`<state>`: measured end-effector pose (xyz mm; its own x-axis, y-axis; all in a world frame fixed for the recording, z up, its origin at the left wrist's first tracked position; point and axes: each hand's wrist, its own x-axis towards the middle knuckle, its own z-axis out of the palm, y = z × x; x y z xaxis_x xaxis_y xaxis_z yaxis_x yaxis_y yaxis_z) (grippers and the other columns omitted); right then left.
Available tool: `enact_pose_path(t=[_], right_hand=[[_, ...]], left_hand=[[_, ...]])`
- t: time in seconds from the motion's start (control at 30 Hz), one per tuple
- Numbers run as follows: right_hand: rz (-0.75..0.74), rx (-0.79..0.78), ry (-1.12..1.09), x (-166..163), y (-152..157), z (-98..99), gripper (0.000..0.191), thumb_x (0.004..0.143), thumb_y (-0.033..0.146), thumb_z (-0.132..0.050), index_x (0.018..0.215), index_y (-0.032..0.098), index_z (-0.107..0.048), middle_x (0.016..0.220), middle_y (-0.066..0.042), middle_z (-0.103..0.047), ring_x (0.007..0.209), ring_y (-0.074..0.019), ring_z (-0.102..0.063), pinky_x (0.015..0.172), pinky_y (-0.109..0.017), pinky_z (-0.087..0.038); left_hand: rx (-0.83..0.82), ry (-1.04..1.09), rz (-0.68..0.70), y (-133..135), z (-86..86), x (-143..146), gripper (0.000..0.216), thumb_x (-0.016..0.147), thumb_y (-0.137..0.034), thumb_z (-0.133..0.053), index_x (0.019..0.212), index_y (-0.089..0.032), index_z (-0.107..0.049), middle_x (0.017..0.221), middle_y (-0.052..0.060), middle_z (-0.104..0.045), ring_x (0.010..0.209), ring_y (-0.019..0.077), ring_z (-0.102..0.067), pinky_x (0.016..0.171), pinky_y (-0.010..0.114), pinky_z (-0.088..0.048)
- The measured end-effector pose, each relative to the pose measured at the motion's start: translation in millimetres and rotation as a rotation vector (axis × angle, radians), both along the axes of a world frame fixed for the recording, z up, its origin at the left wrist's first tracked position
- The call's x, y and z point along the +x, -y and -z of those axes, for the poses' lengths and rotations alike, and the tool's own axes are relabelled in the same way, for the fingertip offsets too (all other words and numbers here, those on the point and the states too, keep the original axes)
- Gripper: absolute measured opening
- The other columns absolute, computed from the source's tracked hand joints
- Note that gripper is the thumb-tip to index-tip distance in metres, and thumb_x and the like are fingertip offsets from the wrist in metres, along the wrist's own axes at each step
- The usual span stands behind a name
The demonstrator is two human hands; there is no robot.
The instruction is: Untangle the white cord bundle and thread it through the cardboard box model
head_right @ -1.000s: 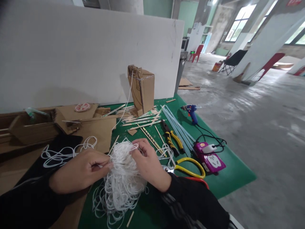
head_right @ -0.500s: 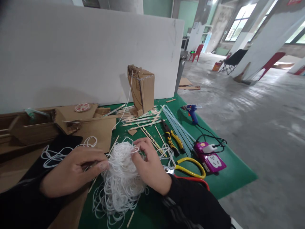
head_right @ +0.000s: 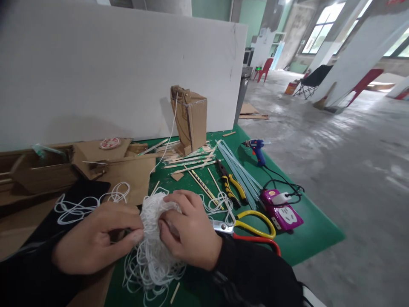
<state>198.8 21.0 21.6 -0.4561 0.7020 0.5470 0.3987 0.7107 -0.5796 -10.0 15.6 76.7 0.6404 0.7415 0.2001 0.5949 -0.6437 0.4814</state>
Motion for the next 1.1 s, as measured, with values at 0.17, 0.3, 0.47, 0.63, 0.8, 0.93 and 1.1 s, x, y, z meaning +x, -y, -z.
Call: enact_pose_path(t=[0.17,0.3,0.47,0.63,0.8,0.93,1.1], right_hand=[[0.067,0.010,0.043,-5.2,-4.3,8.9,0.006,0.089,0.022,-0.060,0.090,0.022,-0.066,0.113,-0.005,-0.064,0.115,-0.0249,-0.048,0.100,-0.044,-0.042],[0.068,-0.005,0.086,-7.6,-4.6,13.2,0.006,0.084,0.019,-0.065,0.089,0.022,-0.063,0.113,-0.006,-0.063,0.112,-0.0257,-0.049,0.097,-0.045,-0.042],[0.028,-0.045,0.134,-6.6,-2.9,13.9,0.015,0.082,0.009,-0.063,0.089,0.021,-0.060,0.119,-0.007,-0.058,0.116,-0.0256,-0.046,0.098,-0.045,-0.041],[-0.028,-0.044,0.174,-4.2,-2.8,11.2,0.014,0.083,0.009,-0.061,0.092,0.020,-0.061,0.124,-0.008,-0.055,0.119,-0.0261,-0.043,0.100,-0.044,-0.040],[0.002,-0.007,0.214,-6.6,-2.9,14.9,0.013,0.085,0.018,-0.063,0.098,0.021,-0.065,0.129,-0.008,-0.053,0.122,-0.0292,-0.040,0.102,-0.049,-0.037],[0.053,-0.010,0.244,-10.3,-2.8,19.4,0.017,0.086,0.020,-0.061,0.103,0.020,-0.066,0.129,-0.009,-0.054,0.123,-0.0299,-0.040,0.101,-0.049,-0.037],[0.100,0.011,0.256,-13.7,-3.1,21.3,0.016,0.084,0.019,-0.063,0.099,0.020,-0.066,0.128,-0.009,-0.055,0.122,-0.0295,-0.041,0.100,-0.048,-0.038]], left_hand=[[-0.037,-0.058,0.079,0.6,2.9,-1.7,0.028,0.081,-0.017,-0.048,0.054,-0.018,-0.055,0.054,-0.002,-0.050,0.054,0.0111,-0.046,0.052,0.027,-0.030],[-0.036,-0.080,0.097,-0.3,6.3,-3.9,0.024,0.078,-0.017,-0.050,0.053,-0.018,-0.053,0.055,-0.002,-0.049,0.053,0.0108,-0.045,0.051,0.028,-0.027],[-0.003,-0.108,0.099,-0.4,8.4,-4.7,0.024,0.077,-0.016,-0.050,0.053,-0.017,-0.048,0.055,-0.003,-0.046,0.053,0.0101,-0.043,0.051,0.028,-0.025],[-0.015,-0.106,0.102,0.5,8.8,-4.6,0.024,0.078,-0.016,-0.049,0.054,-0.017,-0.047,0.055,-0.003,-0.046,0.054,0.0102,-0.043,0.052,0.027,-0.026],[-0.009,-0.100,0.110,0.7,7.9,-2.9,0.024,0.080,-0.015,-0.049,0.055,-0.017,-0.047,0.056,-0.003,-0.046,0.054,0.0099,-0.043,0.053,0.027,-0.027],[-0.014,-0.082,0.129,1.8,8.7,-0.4,0.025,0.080,-0.013,-0.047,0.055,-0.017,-0.043,0.055,-0.004,-0.043,0.054,0.0098,-0.042,0.053,0.027,-0.028],[-0.003,-0.083,0.143,3.8,10.3,4.5,0.024,0.080,-0.013,-0.047,0.057,-0.017,-0.043,0.056,-0.004,-0.044,0.055,0.0100,-0.043,0.054,0.027,-0.028]])
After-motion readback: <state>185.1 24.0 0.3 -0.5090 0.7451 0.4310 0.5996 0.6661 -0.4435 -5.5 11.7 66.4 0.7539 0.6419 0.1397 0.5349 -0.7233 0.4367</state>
